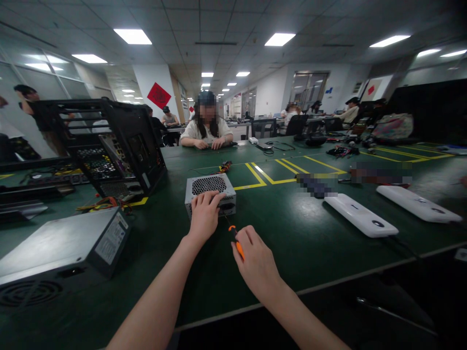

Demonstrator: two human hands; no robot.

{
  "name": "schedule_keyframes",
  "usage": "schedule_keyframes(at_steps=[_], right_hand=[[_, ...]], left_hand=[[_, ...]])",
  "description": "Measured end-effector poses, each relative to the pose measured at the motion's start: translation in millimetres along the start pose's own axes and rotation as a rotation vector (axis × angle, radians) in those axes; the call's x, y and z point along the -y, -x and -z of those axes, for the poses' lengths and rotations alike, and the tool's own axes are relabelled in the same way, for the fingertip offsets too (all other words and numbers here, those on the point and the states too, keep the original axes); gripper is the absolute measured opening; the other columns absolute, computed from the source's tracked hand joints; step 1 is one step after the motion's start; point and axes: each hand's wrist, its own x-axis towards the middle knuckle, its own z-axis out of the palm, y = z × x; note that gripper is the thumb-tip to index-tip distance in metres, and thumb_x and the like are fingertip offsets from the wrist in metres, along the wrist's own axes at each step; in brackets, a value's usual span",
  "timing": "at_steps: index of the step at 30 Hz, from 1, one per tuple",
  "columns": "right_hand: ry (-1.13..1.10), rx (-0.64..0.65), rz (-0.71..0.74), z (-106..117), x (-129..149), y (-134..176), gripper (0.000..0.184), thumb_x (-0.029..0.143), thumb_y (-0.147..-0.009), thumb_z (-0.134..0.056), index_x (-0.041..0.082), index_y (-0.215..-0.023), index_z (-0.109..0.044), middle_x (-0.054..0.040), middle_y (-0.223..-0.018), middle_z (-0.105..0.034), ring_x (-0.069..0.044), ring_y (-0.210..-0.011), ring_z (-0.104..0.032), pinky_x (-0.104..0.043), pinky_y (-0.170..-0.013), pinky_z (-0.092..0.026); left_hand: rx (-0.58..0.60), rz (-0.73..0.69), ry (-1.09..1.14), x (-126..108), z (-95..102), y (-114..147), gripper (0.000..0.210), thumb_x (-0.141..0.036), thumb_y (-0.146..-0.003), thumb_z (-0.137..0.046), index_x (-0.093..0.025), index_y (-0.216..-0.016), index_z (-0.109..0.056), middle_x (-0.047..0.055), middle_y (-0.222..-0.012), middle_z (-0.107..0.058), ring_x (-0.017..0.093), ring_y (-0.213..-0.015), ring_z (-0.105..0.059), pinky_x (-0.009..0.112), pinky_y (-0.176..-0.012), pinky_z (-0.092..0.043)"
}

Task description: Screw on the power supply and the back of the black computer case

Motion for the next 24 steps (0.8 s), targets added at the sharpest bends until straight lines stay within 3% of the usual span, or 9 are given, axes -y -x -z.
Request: schedule_keyframes(at_steps=[3, 6, 12, 17, 20, 24], right_hand=[[-0.175, 0.039, -0.135, 3.5, 1.3, 0.1, 0.013, 0.029, -0.086, -0.038, 0.018, -0.088, -0.042, 0.0002, -0.068, -0.055, -0.012, -0.054, -0.056, -0.021, -0.046, -0.038], [-0.213, 0.078, -0.165, 3.8, 1.4, 0.9, 0.013, 0.027, -0.088, -0.034, 0.017, -0.089, -0.042, 0.0021, -0.062, -0.055, -0.011, -0.050, -0.055, -0.019, -0.044, -0.035], [0.061, 0.020, 0.001, -1.7, -0.9, 1.6, 0.012, 0.012, -0.081, -0.042, 0.018, -0.087, -0.050, -0.0033, -0.079, -0.056, -0.015, -0.071, -0.054, -0.023, -0.055, -0.040], [0.078, 0.005, 0.087, 0.9, 0.7, -0.3, 0.018, 0.007, -0.079, -0.040, 0.018, -0.083, -0.053, -0.0048, -0.081, -0.054, -0.016, -0.074, -0.052, -0.027, -0.064, -0.042], [-0.033, -0.027, 0.012, 2.7, 2.6, -1.3, 0.012, 0.019, -0.081, -0.044, 0.017, -0.092, -0.049, -0.0051, -0.083, -0.055, -0.016, -0.074, -0.055, -0.026, -0.063, -0.043], [-0.117, 0.018, -0.125, 2.1, 2.1, -0.7, 0.019, 0.029, -0.087, -0.036, 0.015, -0.098, -0.043, -0.0009, -0.067, -0.057, -0.013, -0.055, -0.056, -0.022, -0.046, -0.039]], left_hand=[[0.010, 0.008, 0.000, -0.4, 0.5, -0.1, 0.045, -0.009, -0.072, -0.046, -0.029, -0.112, -0.049, 0.004, -0.115, -0.049, 0.023, -0.107, -0.040, 0.041, -0.089, -0.029], [0.010, 0.008, -0.004, -0.6, 0.6, -0.2, 0.045, -0.009, -0.072, -0.046, -0.029, -0.113, -0.048, 0.004, -0.115, -0.049, 0.023, -0.107, -0.040, 0.040, -0.089, -0.029], [0.000, 0.000, -0.013, -0.3, 0.0, 0.2, 0.044, -0.010, -0.073, -0.046, -0.028, -0.113, -0.048, 0.004, -0.116, -0.049, 0.022, -0.107, -0.039, 0.039, -0.089, -0.029], [0.004, 0.003, -0.017, -0.8, 0.2, 0.0, 0.044, -0.010, -0.073, -0.045, -0.028, -0.113, -0.049, 0.004, -0.115, -0.049, 0.023, -0.107, -0.040, 0.040, -0.089, -0.029], [0.008, 0.008, -0.014, -1.1, 0.4, -0.3, 0.044, -0.010, -0.073, -0.045, -0.029, -0.112, -0.049, 0.004, -0.115, -0.049, 0.023, -0.107, -0.040, 0.040, -0.089, -0.029], [0.011, 0.010, -0.012, -1.4, 0.8, -0.4, 0.044, -0.010, -0.073, -0.045, -0.029, -0.112, -0.049, 0.004, -0.115, -0.050, 0.023, -0.107, -0.040, 0.040, -0.088, -0.029]])
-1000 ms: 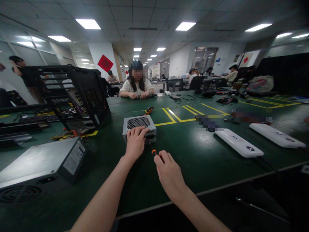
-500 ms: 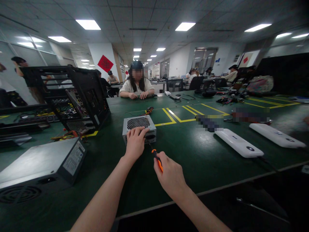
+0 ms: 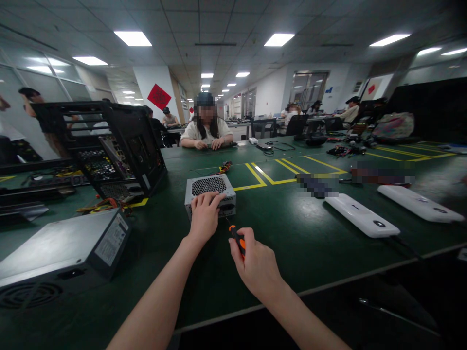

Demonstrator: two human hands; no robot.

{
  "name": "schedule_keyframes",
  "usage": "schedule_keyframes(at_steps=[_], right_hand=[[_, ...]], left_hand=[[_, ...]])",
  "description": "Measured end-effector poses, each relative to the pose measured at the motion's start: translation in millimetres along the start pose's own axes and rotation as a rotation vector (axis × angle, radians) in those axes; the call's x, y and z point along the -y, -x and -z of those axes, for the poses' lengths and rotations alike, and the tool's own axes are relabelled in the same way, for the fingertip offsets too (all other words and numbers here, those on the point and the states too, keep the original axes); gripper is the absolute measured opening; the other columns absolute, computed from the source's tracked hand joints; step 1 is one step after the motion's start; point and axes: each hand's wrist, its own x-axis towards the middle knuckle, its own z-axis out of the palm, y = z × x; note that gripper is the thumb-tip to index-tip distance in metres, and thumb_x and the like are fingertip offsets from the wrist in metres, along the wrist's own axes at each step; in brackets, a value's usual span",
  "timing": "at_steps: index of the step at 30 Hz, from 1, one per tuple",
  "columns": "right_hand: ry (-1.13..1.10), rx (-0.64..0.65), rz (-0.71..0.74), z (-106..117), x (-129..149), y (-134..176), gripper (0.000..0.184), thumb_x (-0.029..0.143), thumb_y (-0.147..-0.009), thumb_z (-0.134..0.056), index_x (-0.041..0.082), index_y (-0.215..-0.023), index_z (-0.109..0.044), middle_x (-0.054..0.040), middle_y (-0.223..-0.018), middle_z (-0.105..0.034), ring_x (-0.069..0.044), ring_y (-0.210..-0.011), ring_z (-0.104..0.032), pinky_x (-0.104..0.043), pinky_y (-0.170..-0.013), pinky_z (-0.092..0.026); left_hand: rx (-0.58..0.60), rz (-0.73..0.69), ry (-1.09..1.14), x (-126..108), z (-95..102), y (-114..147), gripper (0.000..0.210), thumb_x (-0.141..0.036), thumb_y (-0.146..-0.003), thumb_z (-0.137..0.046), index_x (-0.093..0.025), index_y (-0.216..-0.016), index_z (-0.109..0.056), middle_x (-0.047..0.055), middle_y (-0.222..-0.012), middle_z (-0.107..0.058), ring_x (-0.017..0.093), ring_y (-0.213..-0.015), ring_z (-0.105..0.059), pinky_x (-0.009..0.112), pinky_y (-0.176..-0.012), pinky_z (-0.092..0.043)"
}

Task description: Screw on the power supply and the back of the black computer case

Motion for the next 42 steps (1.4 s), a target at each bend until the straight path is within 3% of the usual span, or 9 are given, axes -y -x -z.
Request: schedule_keyframes(at_steps=[5, 13, 16, 20, 23, 30, 34, 37, 42], right_hand=[[0.124, -0.058, 0.112, -0.8, -3.1, -1.9, 0.012, 0.017, -0.083, -0.039, 0.016, -0.087, -0.050, -0.0033, -0.073, -0.058, -0.013, -0.063, -0.057, -0.022, -0.050, -0.038], [0.236, -0.035, 0.326, -1.1, -1.7, -4.3, 0.020, 0.006, -0.078, -0.040, 0.017, -0.080, -0.057, -0.0053, -0.080, -0.056, -0.016, -0.072, -0.051, -0.028, -0.063, -0.040], [0.186, -0.048, 0.271, 1.4, -0.9, -4.1, 0.014, 0.016, -0.080, -0.044, 0.018, -0.086, -0.056, -0.0054, -0.080, -0.055, -0.017, -0.074, -0.052, -0.029, -0.065, -0.040], [0.088, -0.058, 0.115, 3.2, -2.0, -3.4, 0.025, 0.032, -0.085, -0.039, 0.014, -0.101, -0.049, -0.0034, -0.075, -0.059, -0.014, -0.064, -0.056, -0.025, -0.057, -0.040], [0.100, -0.058, 0.118, 1.0, -4.7, -2.3, 0.020, 0.024, -0.087, -0.036, 0.015, -0.094, -0.052, -0.0025, -0.072, -0.059, -0.012, -0.061, -0.056, -0.023, -0.054, -0.039], [0.210, -0.038, 0.290, -2.1, -5.3, -0.6, 0.024, 0.009, -0.080, -0.040, 0.018, -0.095, -0.057, -0.0054, -0.083, -0.057, -0.016, -0.073, -0.052, -0.027, -0.063, -0.040], [0.157, -0.030, 0.196, 1.8, -2.3, -1.4, 0.021, 0.021, -0.081, -0.045, 0.017, -0.099, -0.053, -0.0058, -0.084, -0.057, -0.018, -0.073, -0.053, -0.029, -0.064, -0.040], [0.066, -0.021, 0.077, 3.8, -1.4, -1.0, 0.032, 0.033, -0.084, -0.041, 0.014, -0.109, -0.044, -0.0045, -0.078, -0.060, -0.016, -0.065, -0.057, -0.026, -0.057, -0.040], [0.064, -0.033, 0.102, 0.6, -4.7, 0.7, 0.017, 0.021, -0.085, -0.037, 0.015, -0.093, -0.051, -0.0031, -0.073, -0.059, -0.013, -0.061, -0.055, -0.024, -0.055, -0.038]], left_hand=[[0.006, 0.002, -0.003, -0.5, 0.7, -0.4, 0.044, -0.010, -0.072, -0.045, -0.029, -0.112, -0.049, 0.004, -0.115, -0.049, 0.023, -0.107, -0.039, 0.040, -0.088, -0.029], [-0.005, -0.009, -0.007, 0.1, -0.3, -0.5, 0.042, -0.010, -0.073, -0.045, -0.029, -0.111, -0.049, 0.004, -0.115, -0.050, 0.022, -0.106, -0.039, 0.040, -0.087, -0.029], [-0.001, -0.003, -0.001, 0.6, -0.7, -0.7, 0.042, -0.010, -0.074, -0.045, -0.029, -0.111, -0.050, 0.004, -0.115, -0.050, 0.022, -0.106, -0.039, 0.040, -0.087, -0.030], [0.007, 0.002, 0.005, 1.4, -1.2, -0.9, 0.044, -0.010, -0.073, -0.046, -0.030, -0.112, -0.049, 0.004, -0.115, -0.050, 0.023, -0.106, -0.040, 0.041, -0.087, -0.029], [0.007, -0.001, 0.005, 1.5, -1.1, -0.7, 0.044, -0.009, -0.073, -0.045, -0.030, -0.112, -0.049, 0.004, -0.115, -0.050, 0.023, -0.106, -0.040, 0.041, -0.087, -0.029], [0.003, -0.004, -0.005, 1.4, -0.9, -0.3, 0.043, -0.010, -0.073, -0.045, -0.029, -0.112, -0.049, 0.003, -0.115, -0.049, 0.022, -0.105, -0.039, 0.039, -0.087, -0.029], [0.007, -0.010, -0.010, 1.5, -0.9, -0.5, 0.042, -0.011, -0.074, -0.045, -0.029, -0.112, -0.049, 0.003, -0.116, -0.049, 0.022, -0.106, -0.039, 0.039, -0.087, -0.029], [0.009, -0.007, -0.010, 1.5, -0.6, -0.5, 0.042, -0.011, -0.074, -0.045, -0.029, -0.112, -0.049, 0.004, -0.116, -0.049, 0.022, -0.107, -0.039, 0.039, -0.088, -0.029], [0.012, -0.008, -0.009, 1.4, -0.2, -0.5, 0.043, -0.010, -0.073, -0.046, -0.029, -0.112, -0.049, 0.003, -0.117, -0.049, 0.022, -0.107, -0.038, 0.039, -0.088, -0.029]])
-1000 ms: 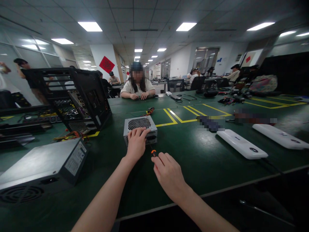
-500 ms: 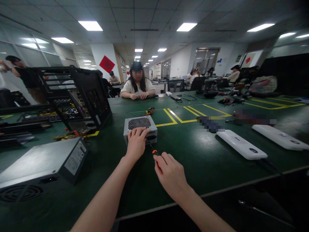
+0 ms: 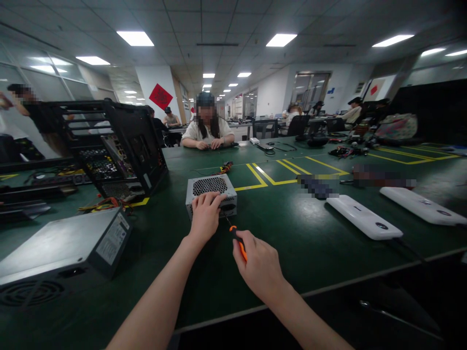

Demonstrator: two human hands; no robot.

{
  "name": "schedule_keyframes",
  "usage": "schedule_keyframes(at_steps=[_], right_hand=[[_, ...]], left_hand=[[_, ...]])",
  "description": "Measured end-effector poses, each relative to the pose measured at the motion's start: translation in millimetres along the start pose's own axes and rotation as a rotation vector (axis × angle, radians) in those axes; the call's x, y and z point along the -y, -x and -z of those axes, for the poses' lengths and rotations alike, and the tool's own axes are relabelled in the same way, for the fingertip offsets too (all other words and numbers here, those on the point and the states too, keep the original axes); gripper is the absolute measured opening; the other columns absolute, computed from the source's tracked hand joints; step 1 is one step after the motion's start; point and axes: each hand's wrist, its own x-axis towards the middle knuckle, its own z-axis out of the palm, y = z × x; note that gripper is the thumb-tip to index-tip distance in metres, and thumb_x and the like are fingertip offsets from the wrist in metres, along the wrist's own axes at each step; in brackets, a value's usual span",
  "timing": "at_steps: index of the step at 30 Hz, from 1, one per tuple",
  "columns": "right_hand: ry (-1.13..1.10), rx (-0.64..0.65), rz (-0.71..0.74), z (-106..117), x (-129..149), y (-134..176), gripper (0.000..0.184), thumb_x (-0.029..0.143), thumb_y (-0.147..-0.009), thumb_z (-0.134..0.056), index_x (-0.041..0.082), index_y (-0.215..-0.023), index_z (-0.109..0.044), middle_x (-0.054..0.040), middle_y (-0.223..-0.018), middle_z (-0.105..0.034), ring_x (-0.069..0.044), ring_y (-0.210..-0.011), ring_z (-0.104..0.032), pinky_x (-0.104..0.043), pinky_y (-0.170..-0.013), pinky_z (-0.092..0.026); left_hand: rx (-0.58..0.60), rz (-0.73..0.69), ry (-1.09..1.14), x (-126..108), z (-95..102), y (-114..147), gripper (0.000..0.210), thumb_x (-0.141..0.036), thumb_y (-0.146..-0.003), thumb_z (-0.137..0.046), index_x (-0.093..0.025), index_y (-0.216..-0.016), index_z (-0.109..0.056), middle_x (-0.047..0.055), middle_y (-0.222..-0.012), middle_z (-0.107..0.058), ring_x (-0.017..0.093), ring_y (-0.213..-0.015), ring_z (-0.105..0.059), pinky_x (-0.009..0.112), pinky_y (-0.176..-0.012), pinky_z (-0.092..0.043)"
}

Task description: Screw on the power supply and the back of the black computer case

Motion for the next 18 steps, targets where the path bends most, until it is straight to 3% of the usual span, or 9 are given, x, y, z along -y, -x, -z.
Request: schedule_keyframes(at_steps=[6, 9, 12, 15, 18], right_hand=[[0.079, 0.014, 0.158, -1.7, -0.4, -0.1, 0.022, 0.008, -0.075, -0.046, 0.021, -0.090, -0.057, -0.0042, -0.082, -0.053, -0.017, -0.074, -0.050, -0.028, -0.065, -0.039], [0.059, 0.031, 0.113, 1.2, 3.2, -1.6, 0.020, 0.019, -0.078, -0.049, 0.021, -0.097, -0.055, -0.0050, -0.085, -0.053, -0.018, -0.077, -0.051, -0.030, -0.067, -0.039], [-0.018, 0.032, -0.002, 2.9, 4.8, -2.0, 0.031, 0.034, -0.083, -0.044, 0.016, -0.107, -0.047, -0.0045, -0.081, -0.056, -0.017, -0.071, -0.053, -0.029, -0.064, -0.039], [-0.058, 0.038, -0.037, 1.3, 2.9, -1.1, 0.022, 0.028, -0.085, -0.039, 0.014, -0.100, -0.048, -0.0019, -0.071, -0.056, -0.014, -0.062, -0.053, -0.026, -0.059, -0.038], [-0.001, 0.002, 0.041, -1.3, 0.3, -0.1, 0.016, 0.016, -0.080, -0.044, 0.018, -0.093, -0.053, -0.0023, -0.077, -0.055, -0.015, -0.070, -0.051, -0.027, -0.063, -0.036]], left_hand=[[-0.012, -0.002, -0.001, -0.3, -1.0, -0.2, 0.042, -0.011, -0.073, -0.047, -0.029, -0.111, -0.049, 0.003, -0.116, -0.050, 0.022, -0.106, -0.039, 0.039, -0.088, -0.029], [-0.021, -0.007, 0.002, 0.3, -1.2, 0.1, 0.042, -0.011, -0.073, -0.046, -0.029, -0.111, -0.049, 0.003, -0.115, -0.050, 0.022, -0.106, -0.039, 0.039, -0.087, -0.029], [-0.026, -0.010, 0.007, 0.9, -1.0, 0.3, 0.042, -0.011, -0.073, -0.047, -0.029, -0.111, -0.049, 0.003, -0.115, -0.050, 0.022, -0.106, -0.039, 0.039, -0.087, -0.029], [-0.025, -0.009, 0.012, 0.9, -0.6, 0.2, 0.042, -0.011, -0.073, -0.046, -0.029, -0.111, -0.049, 0.003, -0.115, -0.050, 0.022, -0.107, -0.039, 0.039, -0.088, -0.029], [-0.024, -0.010, 0.015, 0.6, -0.7, 0.1, 0.042, -0.011, -0.073, -0.046, -0.029, -0.111, -0.049, 0.003, -0.115, -0.050, 0.022, -0.107, -0.039, 0.039, -0.088, -0.029]])
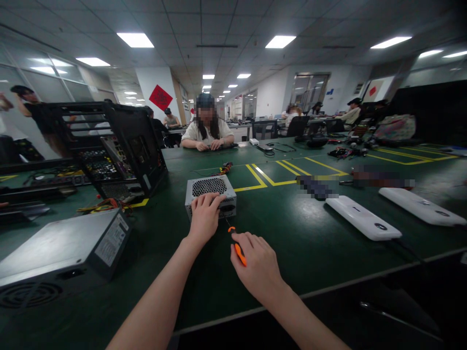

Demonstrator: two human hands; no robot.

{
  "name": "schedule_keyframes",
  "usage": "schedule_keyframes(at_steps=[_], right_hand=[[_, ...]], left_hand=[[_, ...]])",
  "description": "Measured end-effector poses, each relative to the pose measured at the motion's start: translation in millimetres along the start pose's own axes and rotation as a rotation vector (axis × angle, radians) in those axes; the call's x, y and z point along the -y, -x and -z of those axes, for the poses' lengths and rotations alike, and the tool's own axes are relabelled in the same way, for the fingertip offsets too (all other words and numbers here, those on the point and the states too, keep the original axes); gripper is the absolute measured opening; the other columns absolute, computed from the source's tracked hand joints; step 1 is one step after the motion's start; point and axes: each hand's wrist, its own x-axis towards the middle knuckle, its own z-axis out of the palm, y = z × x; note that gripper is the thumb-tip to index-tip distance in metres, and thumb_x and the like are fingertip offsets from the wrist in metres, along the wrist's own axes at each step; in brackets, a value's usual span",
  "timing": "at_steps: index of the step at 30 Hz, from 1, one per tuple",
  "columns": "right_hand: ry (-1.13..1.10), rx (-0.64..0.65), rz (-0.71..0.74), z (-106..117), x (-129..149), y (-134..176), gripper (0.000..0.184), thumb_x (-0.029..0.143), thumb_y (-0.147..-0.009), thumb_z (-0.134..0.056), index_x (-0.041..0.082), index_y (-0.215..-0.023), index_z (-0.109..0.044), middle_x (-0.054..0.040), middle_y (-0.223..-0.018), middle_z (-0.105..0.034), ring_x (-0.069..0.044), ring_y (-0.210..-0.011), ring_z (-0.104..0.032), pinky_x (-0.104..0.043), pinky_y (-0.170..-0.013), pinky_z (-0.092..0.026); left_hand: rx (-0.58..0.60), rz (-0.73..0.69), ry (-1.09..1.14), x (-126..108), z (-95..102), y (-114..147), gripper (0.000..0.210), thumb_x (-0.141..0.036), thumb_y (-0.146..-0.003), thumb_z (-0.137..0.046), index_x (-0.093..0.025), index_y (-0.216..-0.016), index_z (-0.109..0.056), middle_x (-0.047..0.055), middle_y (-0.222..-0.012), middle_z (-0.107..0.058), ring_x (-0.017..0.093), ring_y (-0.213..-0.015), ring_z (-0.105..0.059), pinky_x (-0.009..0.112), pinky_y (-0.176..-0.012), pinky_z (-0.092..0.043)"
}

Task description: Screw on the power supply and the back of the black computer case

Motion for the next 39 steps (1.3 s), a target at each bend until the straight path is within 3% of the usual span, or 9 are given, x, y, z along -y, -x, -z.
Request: schedule_keyframes(at_steps=[4, 7, 10, 19, 22, 26, 30, 34, 39], right_hand=[[0.050, 0.016, 0.072, 1.0, 1.1, -0.6, 0.021, 0.010, -0.075, -0.046, 0.022, -0.089, -0.056, -0.0025, -0.081, -0.053, -0.016, -0.074, -0.048, -0.028, -0.066, -0.034], [0.015, 0.020, 0.061, 4.5, 4.0, -2.1, 0.015, 0.023, -0.080, -0.047, 0.021, -0.092, -0.056, -0.0033, -0.080, -0.054, -0.016, -0.074, -0.050, -0.029, -0.067, -0.034], [-0.052, 0.020, -0.008, 5.7, 4.8, -2.5, 0.026, 0.030, -0.084, -0.041, 0.016, -0.105, -0.048, -0.0031, -0.078, -0.057, -0.015, -0.069, -0.053, -0.028, -0.065, -0.036], [0.009, 0.041, 0.065, 2.0, 1.5, -1.3, 0.022, 0.010, -0.072, -0.049, 0.021, -0.090, -0.056, -0.0027, -0.081, -0.053, -0.016, -0.075, -0.049, -0.028, -0.066, -0.035], [-0.006, 0.045, 0.056, 5.3, 4.2, -2.8, 0.015, 0.020, -0.077, -0.049, 0.021, -0.090, -0.056, -0.0027, -0.081, -0.052, -0.016, -0.074, -0.049, -0.028, -0.066, -0.035], [-0.101, 0.036, -0.041, 6.0, 5.1, -3.3, 0.029, 0.032, -0.084, -0.043, 0.016, -0.107, -0.047, -0.0035, -0.079, -0.057, -0.015, -0.069, -0.053, -0.028, -0.065, -0.037], [-0.088, 0.036, -0.016, 3.1, 2.3, -1.1, 0.018, 0.019, -0.081, -0.045, 0.016, -0.097, -0.049, -0.0030, -0.079, -0.057, -0.015, -0.070, -0.052, -0.028, -0.066, -0.037], [0.002, 0.077, 0.067, 4.0, 1.8, -0.6, 0.026, 0.006, -0.069, -0.051, 0.021, -0.091, -0.055, -0.0032, -0.085, -0.052, -0.017, -0.078, -0.049, -0.029, -0.068, -0.037], [-0.039, 0.053, 0.053, 6.8, 5.3, -3.7, 0.017, 0.027, -0.079, -0.050, 0.020, -0.094, -0.054, -0.0037, -0.082, -0.053, -0.017, -0.075, -0.050, -0.029, -0.067, -0.038]], left_hand=[[-0.004, -0.004, -0.003, 0.5, -0.5, 0.2, 0.042, -0.011, -0.073, -0.046, -0.029, -0.111, -0.049, 0.003, -0.115, -0.050, 0.022, -0.106, -0.039, 0.039, -0.087, -0.029], [-0.005, -0.010, -0.004, 1.1, -0.5, 0.4, 0.042, -0.011, -0.073, -0.046, -0.029, -0.111, -0.049, 0.003, -0.115, -0.050, 0.022, -0.106, -0.039, 0.039, -0.087, -0.029], [-0.004, -0.016, -0.004, 1.1, -0.3, 0.5, 0.042, -0.012, -0.073, -0.046, -0.028, -0.111, -0.049, 0.002, -0.114, -0.050, 0.022, -0.106, -0.039, 0.039, -0.087, -0.029], [-0.013, -0.003, 0.006, 0.3, -1.5, 0.4, 0.043, -0.012, -0.070, -0.047, -0.028, -0.110, -0.050, 0.003, -0.114, -0.050, 0.023, -0.106, -0.039, 0.040, -0.087, -0.029], [-0.015, -0.005, 0.010, 0.3, -0.7, 0.4, 0.042, -0.012, -0.071, -0.046, -0.028, -0.110, -0.050, 0.003, -0.114, -0.050, 0.022, -0.106, -0.039, 0.040, -0.087, -0.029], [-0.004, -0.008, 0.012, 0.0, 0.8, 0.1, 0.042, -0.013, -0.071, -0.046, -0.028, -0.110, -0.050, 0.003, -0.114, -0.050, 0.022, -0.106, -0.039, 0.040, -0.088, -0.029], [0.003, -0.001, 0.013, -0.8, 1.2, -0.1, 0.042, -0.014, -0.071, -0.047, -0.028, -0.110, -0.050, 0.004, -0.114, -0.050, 0.022, -0.106, -0.039, 0.040, -0.088, -0.029], [-0.003, -0.001, 0.009, -1.6, 1.1, 0.0, 0.041, -0.014, -0.072, -0.047, -0.028, -0.111, -0.050, 0.004, -0.114, -0.050, 0.022, -0.106, -0.039, 0.040, -0.088, -0.029], [0.001, 0.002, 0.012, -1.3, 1.4, -0.3, 0.041, -0.014, -0.072, -0.047, -0.028, -0.111, -0.050, 0.004, -0.114, -0.050, 0.022, -0.106, -0.039, 0.040, -0.088, -0.029]])
